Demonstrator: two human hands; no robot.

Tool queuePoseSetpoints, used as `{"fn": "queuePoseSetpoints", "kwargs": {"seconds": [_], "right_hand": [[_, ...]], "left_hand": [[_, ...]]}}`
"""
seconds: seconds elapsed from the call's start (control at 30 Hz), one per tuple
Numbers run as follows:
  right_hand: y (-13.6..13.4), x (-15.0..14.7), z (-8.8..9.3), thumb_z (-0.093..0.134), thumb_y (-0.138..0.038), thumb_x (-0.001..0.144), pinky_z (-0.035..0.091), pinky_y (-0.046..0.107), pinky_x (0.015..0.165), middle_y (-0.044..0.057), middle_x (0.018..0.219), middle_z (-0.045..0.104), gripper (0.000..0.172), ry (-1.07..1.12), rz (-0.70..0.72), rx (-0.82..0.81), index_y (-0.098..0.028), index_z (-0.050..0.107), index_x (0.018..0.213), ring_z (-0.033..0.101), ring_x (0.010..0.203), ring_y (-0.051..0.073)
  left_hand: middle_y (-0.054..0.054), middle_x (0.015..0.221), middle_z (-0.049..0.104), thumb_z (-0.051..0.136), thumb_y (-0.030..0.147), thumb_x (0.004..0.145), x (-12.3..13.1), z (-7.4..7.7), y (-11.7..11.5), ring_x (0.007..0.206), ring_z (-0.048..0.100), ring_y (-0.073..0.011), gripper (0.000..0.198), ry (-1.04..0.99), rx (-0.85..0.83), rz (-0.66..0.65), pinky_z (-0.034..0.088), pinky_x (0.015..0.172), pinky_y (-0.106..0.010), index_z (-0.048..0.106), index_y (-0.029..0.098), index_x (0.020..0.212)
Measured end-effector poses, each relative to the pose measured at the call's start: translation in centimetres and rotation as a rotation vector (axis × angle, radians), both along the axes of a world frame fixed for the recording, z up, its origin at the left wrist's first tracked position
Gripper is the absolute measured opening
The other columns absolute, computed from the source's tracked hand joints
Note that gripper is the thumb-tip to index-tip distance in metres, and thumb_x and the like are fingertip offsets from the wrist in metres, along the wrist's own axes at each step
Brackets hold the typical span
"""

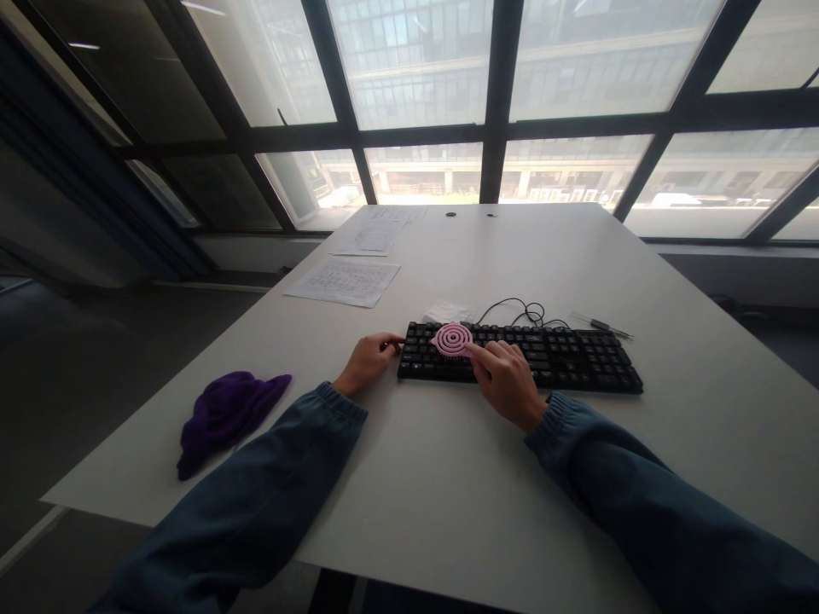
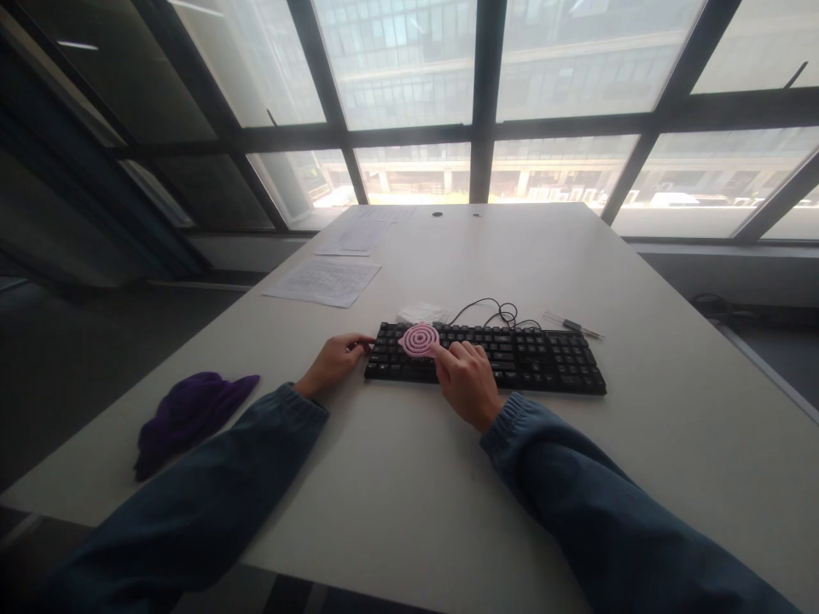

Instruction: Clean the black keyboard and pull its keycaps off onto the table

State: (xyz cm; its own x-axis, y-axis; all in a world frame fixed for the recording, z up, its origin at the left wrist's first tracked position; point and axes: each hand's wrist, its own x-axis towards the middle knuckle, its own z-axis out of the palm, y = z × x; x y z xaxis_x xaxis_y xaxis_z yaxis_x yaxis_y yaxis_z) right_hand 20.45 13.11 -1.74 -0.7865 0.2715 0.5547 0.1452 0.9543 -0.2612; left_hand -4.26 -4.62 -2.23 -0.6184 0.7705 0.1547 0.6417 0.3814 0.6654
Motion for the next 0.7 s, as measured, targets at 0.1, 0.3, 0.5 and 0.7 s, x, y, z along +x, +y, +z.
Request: {"fn": "queuePoseSetpoints", "kwargs": {"seconds": [0.1, 0.3, 0.5, 0.7], "right_hand": [[-0.11, 0.13, -0.04, 0.048, -0.024, 0.102, 0.034, 0.033, 0.076, 0.006, 0.084, 0.064, 0.03, -0.009, 0.058, -0.029, -0.022, 0.069, 0.124, 0.052, 0.082, 0.02], [-0.02, 0.61, -0.15, 0.049, -0.024, 0.102, 0.035, 0.033, 0.075, 0.005, 0.084, 0.063, 0.031, -0.026, 0.09, -0.036, -0.022, 0.068, 0.127, 0.051, 0.081, 0.02], [0.23, 1.0, -0.25, 0.047, -0.025, 0.103, 0.035, 0.033, 0.074, 0.005, 0.082, 0.061, 0.031, 0.004, 0.104, -0.053, -0.022, 0.069, 0.126, 0.05, 0.081, 0.02], [-0.01, 1.02, -0.21, 0.045, -0.026, 0.105, 0.035, 0.032, 0.074, 0.005, 0.084, 0.062, 0.033, -0.033, 0.193, -0.045, -0.023, 0.067, 0.128, 0.049, 0.079, 0.019]], "left_hand": [[-0.007, 0.09, 0.078, 0.048, 0.029, 0.081, 0.01, -0.02, 0.04, 0.086, 0.071, -0.0221, 0.04, 0.0, 0.004, -0.001, 0.052, 0.083, -0.032, 0.077, 0.015, 0.106], [-0.007, 0.089, 0.078, 0.048, 0.028, 0.08, 0.12, 0.05, 0.05, 0.085, 0.071, -0.0218, 0.04, 0.005, 0.004, -0.001, 0.052, 0.082, -0.031, 0.077, 0.014, 0.104], [-0.007, 0.09, 0.078, 0.047, 0.029, 0.081, 0.18, 0.1, 0.0, 0.085, 0.071, -0.0216, 0.04, 0.006, -0.006, 0.0, 0.051, 0.081, -0.031, 0.077, 0.015, 0.104], [-0.007, 0.09, 0.078, 0.048, 0.028, 0.081, 0.15, 0.13, -0.01, 0.086, 0.071, -0.0221, 0.04, 0.009, 0.001, 0.0, 0.051, 0.082, -0.031, 0.077, 0.014, 0.105]]}}
